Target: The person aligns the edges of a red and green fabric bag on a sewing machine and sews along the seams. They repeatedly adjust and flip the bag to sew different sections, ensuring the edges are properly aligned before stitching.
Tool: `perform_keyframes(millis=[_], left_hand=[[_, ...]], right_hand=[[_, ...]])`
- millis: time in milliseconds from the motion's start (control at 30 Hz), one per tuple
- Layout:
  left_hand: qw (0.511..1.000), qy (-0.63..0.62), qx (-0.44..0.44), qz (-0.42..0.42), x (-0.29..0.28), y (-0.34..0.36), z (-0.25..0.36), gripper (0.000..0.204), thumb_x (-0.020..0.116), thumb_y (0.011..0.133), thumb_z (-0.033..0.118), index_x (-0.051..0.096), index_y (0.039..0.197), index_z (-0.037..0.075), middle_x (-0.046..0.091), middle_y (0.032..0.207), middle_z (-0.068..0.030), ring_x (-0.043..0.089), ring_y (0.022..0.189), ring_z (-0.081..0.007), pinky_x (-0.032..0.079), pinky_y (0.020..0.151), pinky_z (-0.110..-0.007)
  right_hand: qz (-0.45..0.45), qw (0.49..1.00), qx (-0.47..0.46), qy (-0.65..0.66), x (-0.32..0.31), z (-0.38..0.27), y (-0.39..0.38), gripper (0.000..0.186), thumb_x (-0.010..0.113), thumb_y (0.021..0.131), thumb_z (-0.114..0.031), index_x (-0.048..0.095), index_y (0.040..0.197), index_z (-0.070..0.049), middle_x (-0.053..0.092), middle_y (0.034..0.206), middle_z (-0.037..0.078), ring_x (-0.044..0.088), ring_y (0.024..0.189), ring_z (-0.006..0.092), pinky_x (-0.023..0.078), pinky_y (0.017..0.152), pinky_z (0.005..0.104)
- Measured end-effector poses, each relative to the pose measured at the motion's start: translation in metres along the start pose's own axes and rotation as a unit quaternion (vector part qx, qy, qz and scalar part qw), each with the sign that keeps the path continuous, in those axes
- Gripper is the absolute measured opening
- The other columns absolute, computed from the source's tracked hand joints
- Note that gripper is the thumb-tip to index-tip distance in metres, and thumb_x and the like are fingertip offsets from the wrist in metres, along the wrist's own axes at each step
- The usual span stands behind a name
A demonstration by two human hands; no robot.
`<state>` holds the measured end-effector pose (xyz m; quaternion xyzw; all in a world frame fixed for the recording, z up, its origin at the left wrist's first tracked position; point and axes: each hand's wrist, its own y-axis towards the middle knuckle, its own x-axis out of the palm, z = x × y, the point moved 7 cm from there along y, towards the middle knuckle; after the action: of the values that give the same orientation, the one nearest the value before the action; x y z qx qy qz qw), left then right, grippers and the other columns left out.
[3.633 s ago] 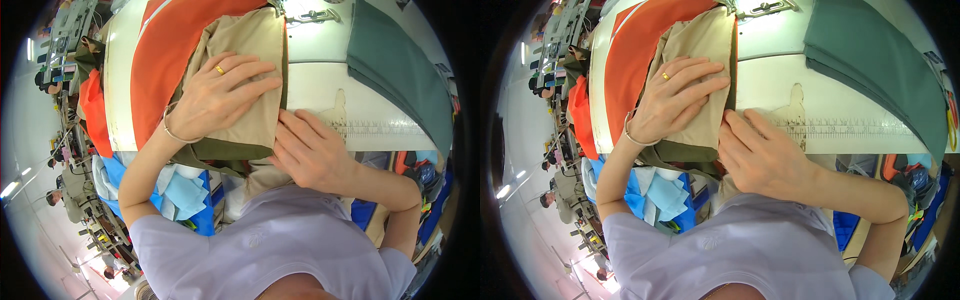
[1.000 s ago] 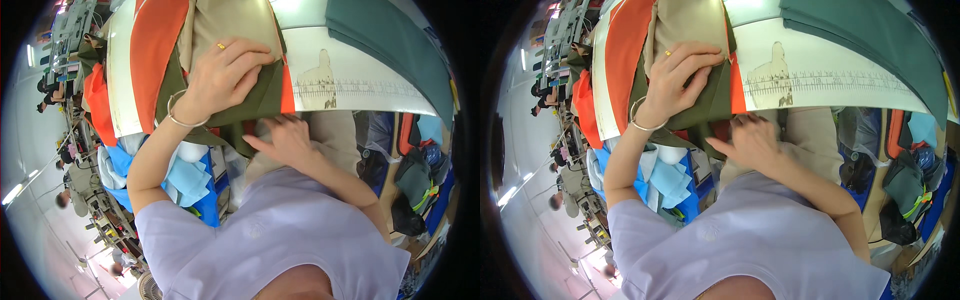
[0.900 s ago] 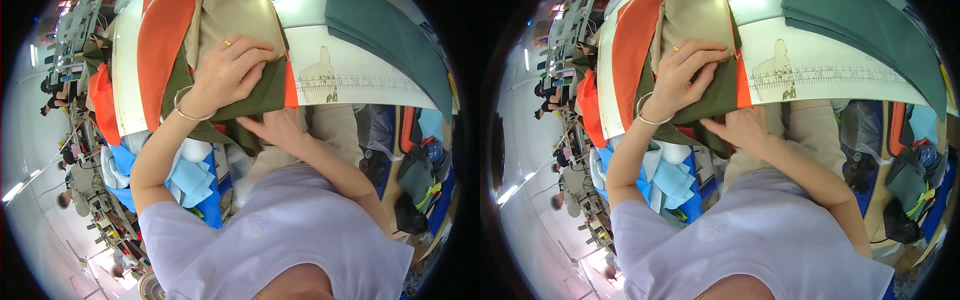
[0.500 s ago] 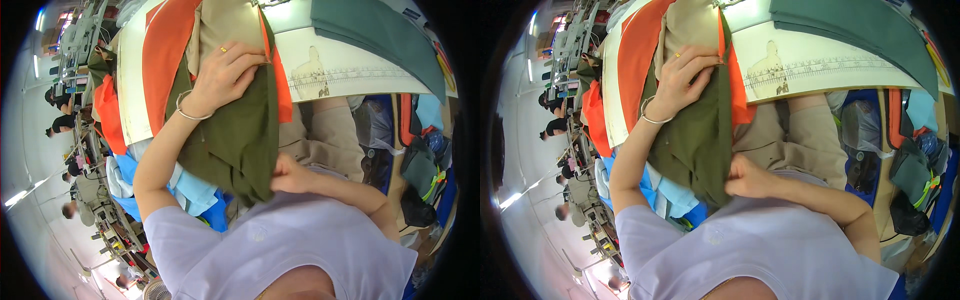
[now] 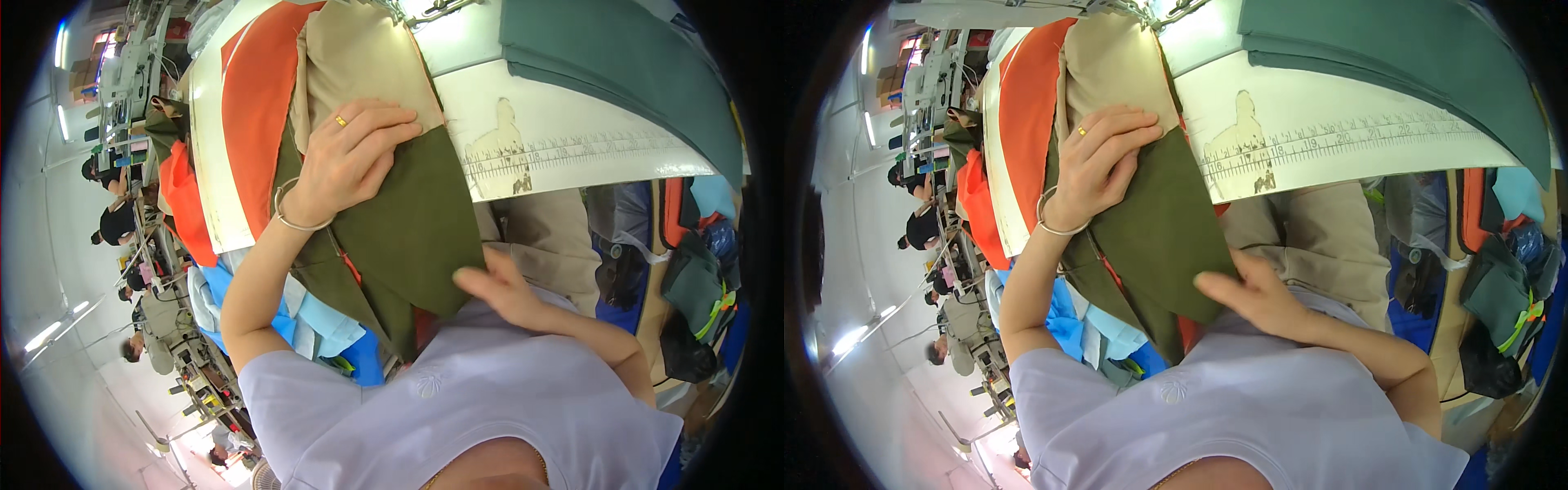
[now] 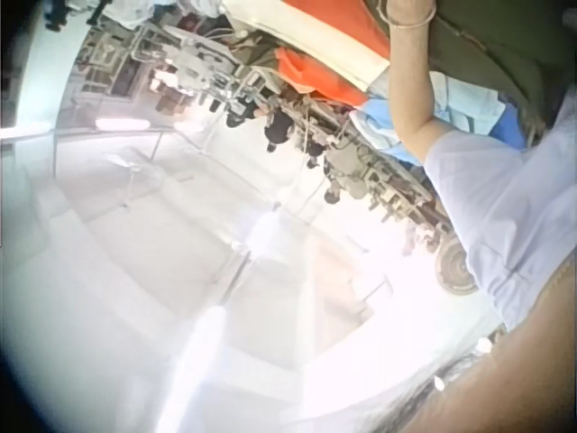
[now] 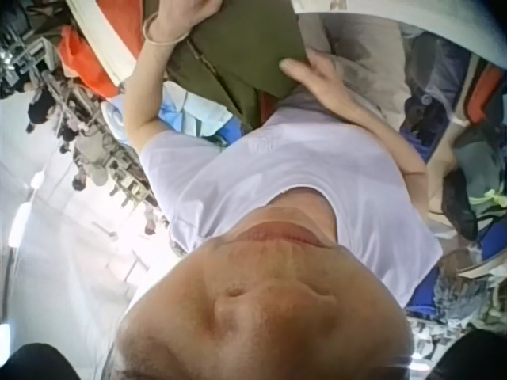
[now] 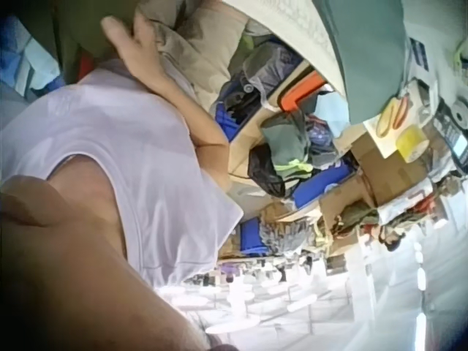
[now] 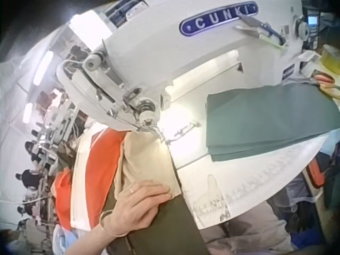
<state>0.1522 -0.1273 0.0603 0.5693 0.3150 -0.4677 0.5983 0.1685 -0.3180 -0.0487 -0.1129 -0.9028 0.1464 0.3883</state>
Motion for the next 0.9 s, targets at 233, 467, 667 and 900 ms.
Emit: perform_keyframes(millis=[233, 467, 667, 900], left_hand=[[1.0, 0.005, -0.009, -0.009, -0.001, -0.001, -0.001, 0.045, 0.063, 0.065, -0.014, 0.072, 0.105, 0.004, 0.07, 0.105, -0.0086, 0.068, 0.096, -0.0293, 0.057, 0.084, -0.039], [0.991, 0.097, -0.072, -0.065, 0.0, 0.015, 0.002, 0.05, 0.062, 0.066, -0.009, 0.072, 0.113, 0.006, 0.064, 0.089, -0.0068, 0.063, 0.078, -0.0243, 0.052, 0.068, -0.035], [0.989, 0.125, -0.049, -0.065, 0.006, 0.027, -0.001, 0.047, 0.063, 0.068, -0.006, 0.068, 0.113, 0.007, 0.059, 0.082, -0.0064, 0.059, 0.07, -0.0232, 0.045, 0.059, -0.034], [0.988, 0.12, -0.073, -0.06, 0.006, 0.022, -0.01, 0.041, 0.067, 0.068, -0.001, 0.066, 0.108, 0.009, 0.061, 0.088, -0.0028, 0.06, 0.074, -0.0205, 0.049, 0.064, -0.034]], right_hand=[[0.06, 0.987, -0.117, -0.092, -0.025, -0.002, 0.022, 0.035, 0.072, 0.091, -0.012, 0.057, 0.119, 0.002, 0.065, 0.105, 0.007, 0.061, 0.101, 0.0111, 0.054, 0.071, 0.0277], [-0.05, 0.992, -0.075, -0.086, -0.037, -0.003, 0.057, 0.046, 0.077, 0.088, -0.009, 0.055, 0.127, 0.0, 0.064, 0.111, 0.006, 0.062, 0.095, 0.0115, 0.055, 0.073, 0.0286], [-0.119, 0.978, -0.049, -0.166, -0.017, -0.023, 0.048, 0.027, 0.08, 0.087, -0.016, 0.07, 0.101, 0.004, 0.072, 0.083, 0.004, 0.065, 0.079, 0.0079, 0.053, 0.07, 0.0252], [-0.096, 0.96, -0.162, -0.207, 0.001, -0.053, 0.029, 0.031, 0.083, 0.084, -0.019, 0.068, 0.098, 0.004, 0.072, 0.084, 0.007, 0.063, 0.069, 0.0089, 0.051, 0.059, 0.0267]])
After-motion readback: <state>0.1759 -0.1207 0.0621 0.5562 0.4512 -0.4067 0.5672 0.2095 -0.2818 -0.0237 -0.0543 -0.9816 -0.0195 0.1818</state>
